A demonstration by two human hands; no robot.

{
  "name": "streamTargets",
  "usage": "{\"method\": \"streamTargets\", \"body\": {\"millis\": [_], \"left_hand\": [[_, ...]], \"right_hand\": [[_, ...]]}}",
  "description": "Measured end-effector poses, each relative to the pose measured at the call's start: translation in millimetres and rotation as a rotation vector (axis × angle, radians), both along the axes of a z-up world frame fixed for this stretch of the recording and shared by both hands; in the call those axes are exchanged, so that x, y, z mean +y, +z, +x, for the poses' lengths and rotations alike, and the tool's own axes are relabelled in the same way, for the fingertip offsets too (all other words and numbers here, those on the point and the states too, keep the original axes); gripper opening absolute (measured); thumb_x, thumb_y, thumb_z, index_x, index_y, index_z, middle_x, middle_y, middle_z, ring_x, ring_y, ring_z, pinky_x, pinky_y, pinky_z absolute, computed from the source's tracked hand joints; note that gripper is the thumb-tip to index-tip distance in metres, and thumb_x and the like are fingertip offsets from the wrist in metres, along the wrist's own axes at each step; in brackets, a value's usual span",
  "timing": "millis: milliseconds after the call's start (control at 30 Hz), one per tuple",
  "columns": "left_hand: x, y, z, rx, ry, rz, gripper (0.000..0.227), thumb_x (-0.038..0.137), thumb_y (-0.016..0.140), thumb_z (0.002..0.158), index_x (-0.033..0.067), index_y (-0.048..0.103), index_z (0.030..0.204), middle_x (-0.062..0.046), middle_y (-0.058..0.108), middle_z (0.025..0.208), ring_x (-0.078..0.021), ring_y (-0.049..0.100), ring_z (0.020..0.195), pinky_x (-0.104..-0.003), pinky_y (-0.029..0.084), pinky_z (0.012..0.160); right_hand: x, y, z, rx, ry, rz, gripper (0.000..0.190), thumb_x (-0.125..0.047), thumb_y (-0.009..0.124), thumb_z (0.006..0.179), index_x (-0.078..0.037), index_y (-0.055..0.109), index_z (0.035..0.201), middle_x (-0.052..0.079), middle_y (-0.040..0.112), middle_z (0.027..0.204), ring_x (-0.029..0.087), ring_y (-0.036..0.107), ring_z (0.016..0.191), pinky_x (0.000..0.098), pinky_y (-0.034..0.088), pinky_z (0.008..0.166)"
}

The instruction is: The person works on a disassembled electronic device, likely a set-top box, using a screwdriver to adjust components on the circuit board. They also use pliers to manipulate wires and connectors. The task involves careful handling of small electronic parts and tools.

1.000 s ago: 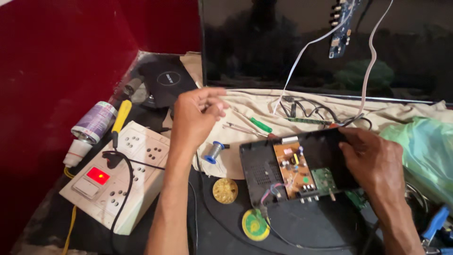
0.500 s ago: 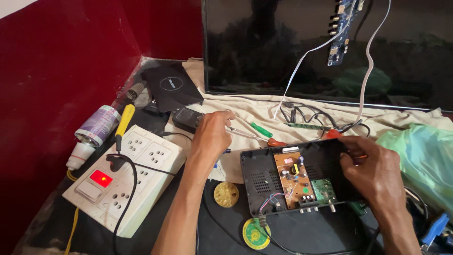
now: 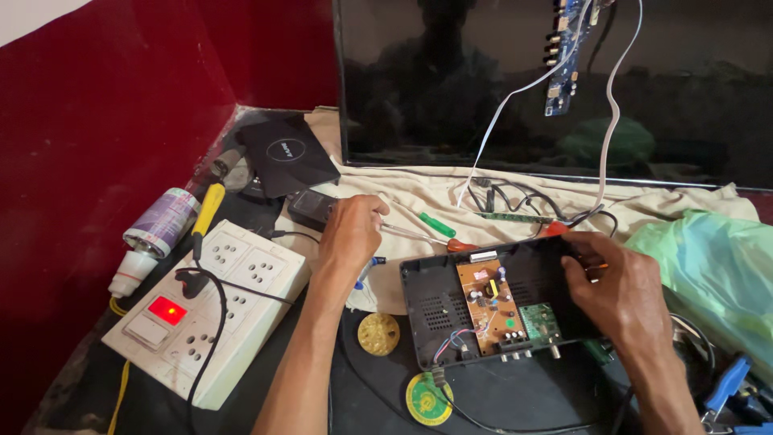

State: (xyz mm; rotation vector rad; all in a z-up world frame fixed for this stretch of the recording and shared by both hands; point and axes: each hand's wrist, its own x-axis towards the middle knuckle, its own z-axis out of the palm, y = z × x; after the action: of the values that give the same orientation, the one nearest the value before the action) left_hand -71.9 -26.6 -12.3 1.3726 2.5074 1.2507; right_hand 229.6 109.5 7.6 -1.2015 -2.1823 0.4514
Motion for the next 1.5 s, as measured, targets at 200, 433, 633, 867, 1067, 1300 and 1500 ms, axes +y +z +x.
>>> {"method": "streamTargets", "body": {"millis": [200,433,633,867,1067,1300,1500], "left_hand": [[0,-4,-7,-0.104,-0.057,0.133,0.027,-0.007,0.062,0.082,0.0034,0.077,0.101,-0.017,0.074,0.084,-0.0279,0.075,0.080,-0.037,0.057,0.075],[2,-5,-7,-0.089,-0.065,0.179,0.013,-0.002,0.068,0.082,0.0016,0.078,0.090,-0.020,0.074,0.089,-0.0313,0.074,0.083,-0.039,0.056,0.076],[-6,9,3,-0.137,-0.023,0.123,0.007,0.003,0.070,0.085,0.0007,0.076,0.088,-0.022,0.072,0.082,-0.0338,0.073,0.079,-0.040,0.054,0.074],[1,20,8,-0.213,-0.217,0.154,0.013,0.013,0.082,0.079,0.0038,0.077,0.087,-0.010,0.078,0.082,-0.0186,0.074,0.074,-0.032,0.056,0.069],[-7,32,16,-0.172,-0.606,0.069,0.015,0.016,0.085,0.074,0.0058,0.080,0.084,-0.007,0.078,0.080,-0.0162,0.073,0.074,-0.031,0.055,0.071],[-4,35,33,-0.147,-0.587,-0.114,0.017,0.017,0.087,0.070,0.0049,0.080,0.080,-0.008,0.074,0.072,-0.0181,0.069,0.070,-0.035,0.052,0.068],[-2,32,34,-0.144,-0.611,-0.096,0.016,0.014,0.085,0.071,0.0032,0.080,0.082,-0.009,0.074,0.072,-0.0190,0.070,0.068,-0.036,0.052,0.066]], "right_hand": [[-6,6,-3,0.087,0.034,0.053,0.033,-0.010,0.074,0.086,-0.008,0.076,0.119,0.016,0.078,0.099,0.029,0.077,0.089,0.0396,0.060,0.082],[-19,28,-27,0.039,0.319,0.398,0.022,-0.006,0.070,0.085,-0.006,0.077,0.105,0.016,0.076,0.107,0.034,0.073,0.096,0.0436,0.059,0.086],[5,39,-94,-0.307,0.640,0.199,0.020,-0.012,0.070,0.082,-0.006,0.079,0.099,0.016,0.077,0.095,0.035,0.073,0.084,0.0455,0.058,0.078],[50,22,-149,-0.589,0.776,-0.223,0.019,-0.024,0.080,0.077,-0.012,0.084,0.090,0.007,0.082,0.084,0.021,0.078,0.078,0.0372,0.060,0.072],[56,16,-154,-0.693,0.828,-0.202,0.028,-0.022,0.083,0.074,-0.009,0.080,0.099,0.007,0.081,0.093,0.021,0.078,0.086,0.0342,0.060,0.077],[46,13,-149,-0.624,0.657,-0.096,0.027,-0.025,0.077,0.085,-0.007,0.073,0.106,0.013,0.077,0.095,0.027,0.074,0.091,0.0400,0.056,0.080],[33,29,-140,0.007,0.739,-0.052,0.023,-0.014,0.069,0.093,-0.001,0.058,0.109,0.013,0.074,0.088,0.021,0.071,0.074,0.0345,0.055,0.064]]}}
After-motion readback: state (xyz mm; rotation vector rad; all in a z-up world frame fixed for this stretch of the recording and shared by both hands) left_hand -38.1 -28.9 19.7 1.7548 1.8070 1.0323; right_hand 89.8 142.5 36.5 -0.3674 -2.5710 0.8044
